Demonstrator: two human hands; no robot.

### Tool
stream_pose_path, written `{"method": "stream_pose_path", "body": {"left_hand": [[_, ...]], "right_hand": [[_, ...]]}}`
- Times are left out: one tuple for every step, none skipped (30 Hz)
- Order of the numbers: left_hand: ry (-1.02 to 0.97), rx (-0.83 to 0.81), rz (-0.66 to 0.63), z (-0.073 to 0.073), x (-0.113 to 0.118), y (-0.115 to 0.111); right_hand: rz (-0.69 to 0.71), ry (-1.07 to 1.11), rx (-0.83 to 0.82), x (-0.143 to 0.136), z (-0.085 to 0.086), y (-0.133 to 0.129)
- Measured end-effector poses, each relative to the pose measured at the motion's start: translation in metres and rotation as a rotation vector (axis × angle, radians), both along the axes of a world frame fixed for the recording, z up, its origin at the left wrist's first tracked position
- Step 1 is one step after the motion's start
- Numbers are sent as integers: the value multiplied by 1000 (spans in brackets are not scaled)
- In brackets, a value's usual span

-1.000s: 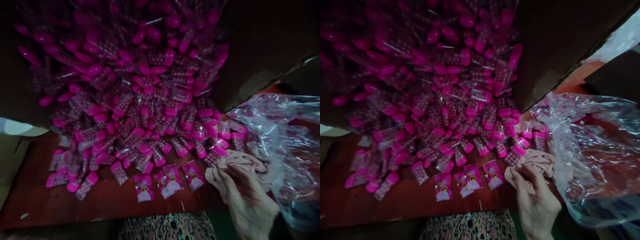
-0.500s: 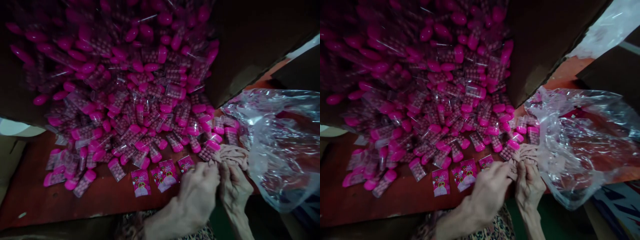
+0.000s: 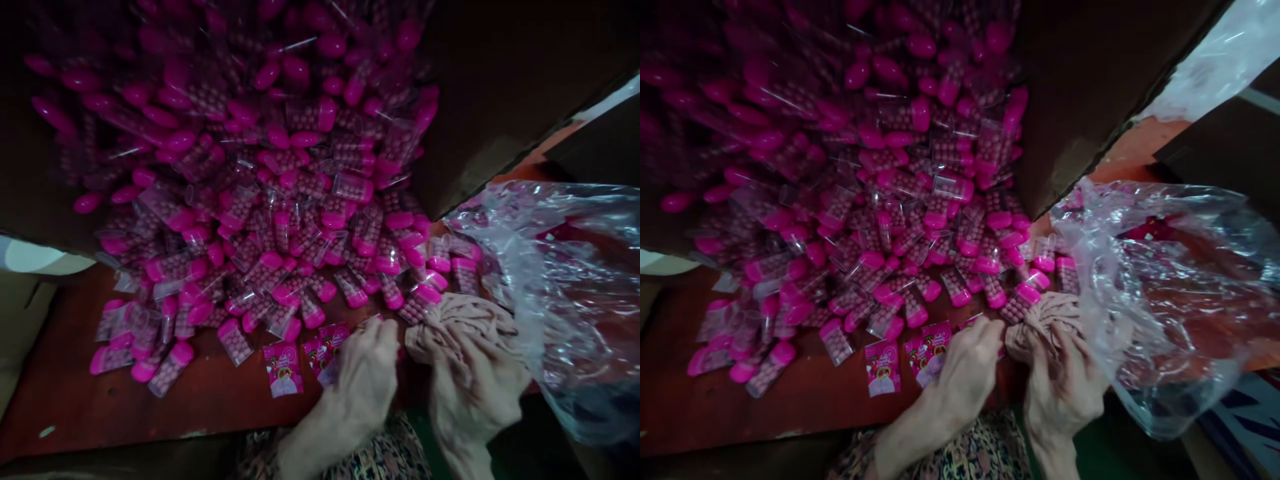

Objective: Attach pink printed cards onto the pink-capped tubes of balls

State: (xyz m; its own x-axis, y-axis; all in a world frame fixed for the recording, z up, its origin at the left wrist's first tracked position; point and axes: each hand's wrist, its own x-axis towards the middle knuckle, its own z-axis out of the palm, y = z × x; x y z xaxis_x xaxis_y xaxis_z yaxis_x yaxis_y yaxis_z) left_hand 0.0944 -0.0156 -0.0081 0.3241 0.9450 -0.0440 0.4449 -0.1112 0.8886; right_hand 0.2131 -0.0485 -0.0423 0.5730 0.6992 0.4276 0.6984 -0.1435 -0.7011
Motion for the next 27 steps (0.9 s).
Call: {"method": "stream_pose_path", "body": {"left_hand": [[31,0,30,1,-13,-1],[29,-9,96,2,-27,-2],[18,-23,183,2,-41,-4],[7,-30,276,2,-54,-6],[-8,-35,362,1,-67,-9],[-26,-47,428,0,-78,-12],[-42,-58,486,-1,-87,-15],[-55,-67,537,-2,-95,-18],[-64,-75,579,-3,-101,-20],[-69,-80,613,-4,-104,-22],[-71,-80,633,-4,-107,-23],[-71,-78,641,-4,-108,-24],[-70,-73,638,-4,-108,-23],[-67,-65,628,-4,-107,-23],[-66,-58,614,-3,-106,-22],[-67,-53,600,-1,-104,-21],[-71,-50,586,0,-103,-21],[-78,-50,576,1,-101,-21],[-87,-52,569,2,-99,-21],[-95,-57,569,3,-97,-22],[-101,-64,573,4,-96,-22],[-102,-73,579,4,-95,-22],[-98,-85,582,3,-93,-22],[-89,-100,582,3,-92,-22],[-76,-115,580,2,-92,-21],[-65,-131,576,0,-91,-20],[-61,-150,571,-1,-90,-19]], "right_hand": [[62,-139,42,-9,5,1],[189,-234,42,-19,8,2],[314,-296,39,-30,10,3],[424,-318,9,-41,10,5],[498,-319,-12,-51,8,6],[547,-305,-55,-60,4,8],[572,-288,-87,-66,0,8],[584,-273,-112,-71,-5,9],[587,-262,-133,-74,-9,9],[591,-258,-144,-76,-12,9],[598,-259,-155,-76,-14,8],[605,-264,-159,-76,-15,8],[611,-265,-160,-76,-14,8],[615,-262,-156,-76,-13,8],[615,-257,-148,-75,-11,8],[609,-249,-135,-75,-9,8],[602,-240,-119,-75,-7,9],[595,-231,-102,-74,-6,9],[586,-224,-80,-74,-5,9],[574,-221,-53,-72,-4,9],[559,-218,-22,-71,-4,9],[545,-216,11,-69,-3,9],[536,-215,41,-68,-2,9],[533,-211,61,-67,-2,10],[537,-205,75,-66,0,10],[546,-198,83,-66,1,11],[553,-189,85,-66,2,11]]}}
